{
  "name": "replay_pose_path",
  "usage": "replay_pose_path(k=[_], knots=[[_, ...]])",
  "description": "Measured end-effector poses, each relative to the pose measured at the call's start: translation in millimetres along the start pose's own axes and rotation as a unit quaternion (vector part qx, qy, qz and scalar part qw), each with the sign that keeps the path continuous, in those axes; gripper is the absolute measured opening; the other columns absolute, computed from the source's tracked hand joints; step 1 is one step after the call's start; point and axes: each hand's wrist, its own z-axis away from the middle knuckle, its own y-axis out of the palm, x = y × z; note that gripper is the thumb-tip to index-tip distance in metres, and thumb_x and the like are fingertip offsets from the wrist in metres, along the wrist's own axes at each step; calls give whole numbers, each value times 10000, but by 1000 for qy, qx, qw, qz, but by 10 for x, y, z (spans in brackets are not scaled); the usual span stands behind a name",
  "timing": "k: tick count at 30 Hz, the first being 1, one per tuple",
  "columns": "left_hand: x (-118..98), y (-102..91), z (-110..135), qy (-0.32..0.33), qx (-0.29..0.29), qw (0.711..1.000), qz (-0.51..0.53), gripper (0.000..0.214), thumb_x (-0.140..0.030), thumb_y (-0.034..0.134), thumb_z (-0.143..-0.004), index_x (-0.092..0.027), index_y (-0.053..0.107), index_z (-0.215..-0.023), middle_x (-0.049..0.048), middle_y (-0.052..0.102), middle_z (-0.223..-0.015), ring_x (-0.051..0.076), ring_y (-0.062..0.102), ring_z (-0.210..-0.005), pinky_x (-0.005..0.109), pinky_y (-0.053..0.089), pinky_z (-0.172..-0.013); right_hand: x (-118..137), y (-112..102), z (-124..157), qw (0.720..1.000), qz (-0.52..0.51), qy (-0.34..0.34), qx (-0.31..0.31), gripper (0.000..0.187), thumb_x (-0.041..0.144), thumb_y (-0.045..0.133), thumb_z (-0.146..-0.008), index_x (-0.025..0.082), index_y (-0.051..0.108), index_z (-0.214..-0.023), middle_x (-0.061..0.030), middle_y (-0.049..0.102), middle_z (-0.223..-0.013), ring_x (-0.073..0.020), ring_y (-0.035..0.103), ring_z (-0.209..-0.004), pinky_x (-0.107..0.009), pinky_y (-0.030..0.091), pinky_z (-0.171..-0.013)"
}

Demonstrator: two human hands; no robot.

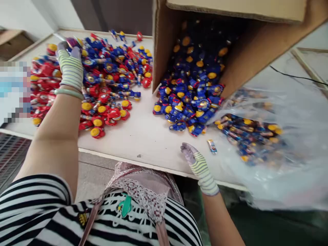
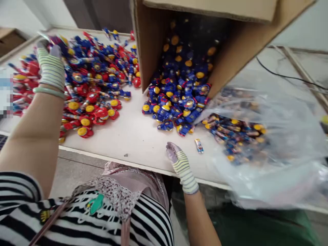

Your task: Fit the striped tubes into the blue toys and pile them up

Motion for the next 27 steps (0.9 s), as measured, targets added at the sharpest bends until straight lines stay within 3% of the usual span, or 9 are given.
replay_pose_path(k=[2, 5, 7, 10, 13, 16, 19, 22, 27], knots=[[-3, 440, 320, -47, 13, 999, 2, 379, -482, 522, -977, -168, 633, -1158, -26, 636, -1100, 255, 558, -1148, 577, 340, -1099, -71, -208, 9, 996, 72, -18, -42, 525, 602, 588, -866, 199, 677, -1191, -148, 726, -1185, -284, 691, -1087, -504, 538, -1007], [-591, 1217, 1177, 29, 317, 939, 127, 396, -512, 595, -929, -169, 687, -1103, 65, 688, -1048, 254, 614, -1046, 527, 460, -1077, -146, -673, -46, 961, 232, -21, -146, 431, 450, 524, -903, 160, 695, -1172, -168, 724, -1177, -303, 671, -1103, -511, 509, -1022], [-1208, 1650, 1720, 93, 424, 885, 166, 380, -454, 638, -908, -175, 697, -1159, 96, 692, -1125, 271, 629, -1091, 458, 490, -1061, -148, -957, -111, 925, 327, 3, -192, 402, 339, 462, -916, 131, 704, -1161, -185, 718, -1194, -317, 653, -1131, -511, 488, -1033], [-1999, 2136, 2155, 137, 497, 857, 11, 512, -295, 673, -876, -135, 593, -1356, 205, 599, -1284, 370, 585, -1172, 522, 486, -1010, -91, -1127, -264, 894, 420, 52, -145, 411, 289, 452, -937, 116, 689, -1224, -184, 706, -1229, -311, 637, -1156, -465, 480, -1028], [-2313, 2447, 2223, 131, 536, 824, -127, 632, -268, 770, -791, -103, 565, -1366, 281, 514, -1347, 451, 540, -1185, 555, 495, -926, -43, -1019, -407, 857, 494, 132, -64, 454, 345, 544, -929, 119, 646, -1309, -200, 677, -1254, -322, 636, -1123, -449, 493, -967], [-2205, 2467, 2212, 129, 565, 803, -136, 492, -216, 774, -754, -108, 632, -1213, 264, 567, -1273, 435, 566, -1139, 529, 498, -900, -83, -864, -398, 843, 518, 138, -36, 451, 330, 576, -904, 144, 656, -1307, -201, 646, -1269, -343, 612, -1135, -468, 488, -947], [-1934, 2207, 2249, 50, 562, 825, -33, 389, -247, 804, -682, -121, 643, -1013, 166, 658, -1004, 338, 634, -943, 445, 523, -836, -187, -738, -223, 898, 433, 57, -62, 443, 364, 610, -870, 152, 690, -1251, -182, 647, -1248, -336, 596, -1145, -471, 479, -981], [-1730, 1892, 2336, -140, 480, 836, 227, 409, -403, 764, -718, -154, 585, -988, 78, 646, -874, 232, 639, -792, 359, 546, -740, -217, -528, -11, 961, 263, -24, -78, 460, 421, 614, -872, 159, 671, -1245, -149, 677, -1203, -289, 636, -1076, -443, 501, -975], [-1698, 1648, 2544, -350, 353, 695, 519, 535, -466, 608, -830, -169, 492, -1260, 68, 632, -963, 206, 675, -795, 384, 587, -732, 49, -50, 91, 978, 200, -66, -14, 475, 435, 544, -940, 177, 606, -1334, -136, 701, -1242, -271, 663, -1094, -425, 511, -977]])
